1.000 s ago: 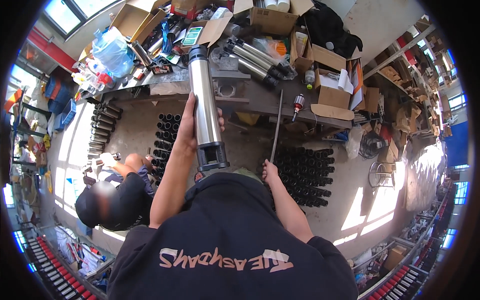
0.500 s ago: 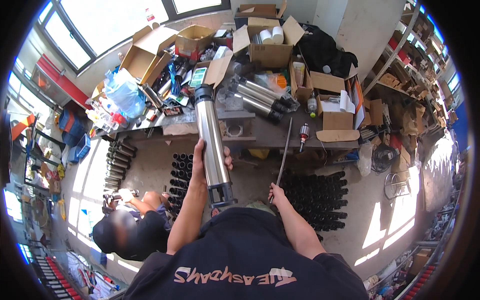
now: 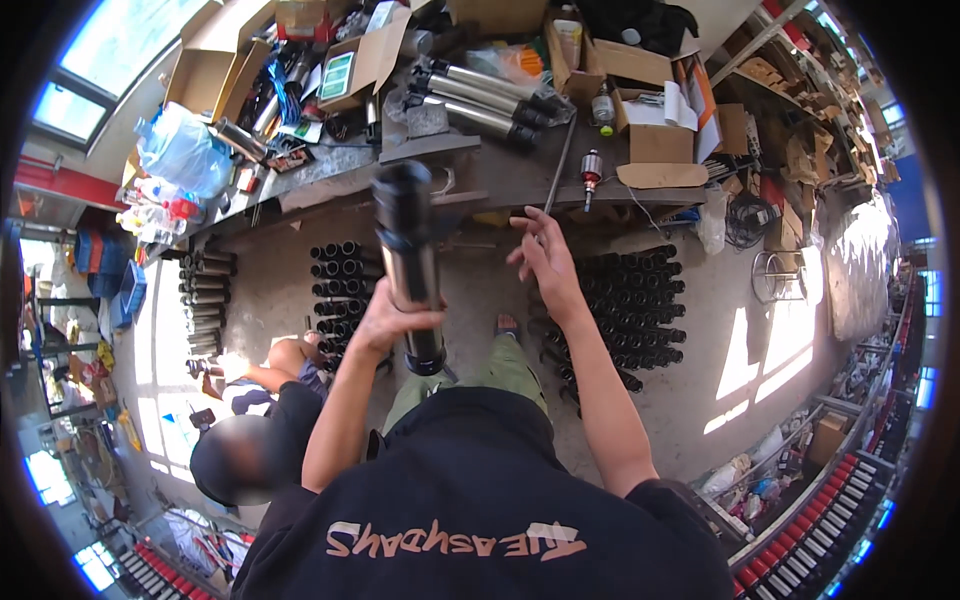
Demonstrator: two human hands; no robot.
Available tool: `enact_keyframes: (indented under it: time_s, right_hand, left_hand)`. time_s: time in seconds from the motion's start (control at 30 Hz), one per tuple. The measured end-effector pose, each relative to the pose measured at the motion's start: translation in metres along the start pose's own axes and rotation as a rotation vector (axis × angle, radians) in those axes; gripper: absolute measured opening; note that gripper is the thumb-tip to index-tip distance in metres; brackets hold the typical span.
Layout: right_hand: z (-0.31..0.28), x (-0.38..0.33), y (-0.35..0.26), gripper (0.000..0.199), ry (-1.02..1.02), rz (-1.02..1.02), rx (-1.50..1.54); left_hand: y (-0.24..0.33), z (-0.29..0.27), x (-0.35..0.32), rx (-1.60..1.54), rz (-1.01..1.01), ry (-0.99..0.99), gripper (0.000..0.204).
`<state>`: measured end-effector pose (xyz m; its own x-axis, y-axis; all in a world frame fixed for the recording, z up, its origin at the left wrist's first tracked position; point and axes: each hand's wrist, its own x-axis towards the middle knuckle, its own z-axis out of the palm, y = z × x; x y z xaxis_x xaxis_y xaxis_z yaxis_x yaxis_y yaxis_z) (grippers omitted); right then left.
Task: The person assembles metal cylinders by inserting a long metal rod through the center of each cylinder and then using a T-shaped handle to screw components together at the top of the cylinder on a workbench.
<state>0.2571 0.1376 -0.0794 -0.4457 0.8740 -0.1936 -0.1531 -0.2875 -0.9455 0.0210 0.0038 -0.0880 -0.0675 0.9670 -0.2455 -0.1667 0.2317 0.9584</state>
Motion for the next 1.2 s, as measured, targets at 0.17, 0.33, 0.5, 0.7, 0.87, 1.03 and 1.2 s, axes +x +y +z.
enact_keyframes:
  time_s: [0.17,0.33,0.5,0.7,0.87,1.03,1.2]
  right_hand:
    - [0.035,-0.054,0.018,0.072,-0.267,-0.023,-0.823]
    - [-0.002,-0.039,0.239,0.048,-0.161,0.274,-1.081]
    - [-0.044,0.037,0.428,0.046,0.162,0.264,-1.247]
    - [-0.201,0.133,0.588,0.067,0.361,0.387,-1.538]
    - [-0.293,0.2,0.61,0.081,0.732,0.644,-1.513]
    - [-0.348,0.18,0.631,0.095,0.787,0.507,-1.569]
    - [-0.376,0.137,0.565,0.043,0.368,0.245,-1.547]
  left_hand:
    - [-0.135,-0.006,-0.007,0.705,0.067,-0.14,0.057]
    - [-0.349,-0.043,-0.007,1.059,-0.102,-0.138,0.069]
    - [-0.494,-0.156,-0.029,1.322,-0.634,0.25,0.048]
    - [-0.561,-0.249,-0.102,1.397,-0.953,0.672,0.064]
    - [-0.617,-0.253,-0.133,1.07,-0.87,0.832,0.076]
    - [-0.635,-0.249,-0.118,1.103,-1.208,1.029,0.079]
    - [-0.589,-0.248,-0.062,1.36,-1.222,0.89,0.063]
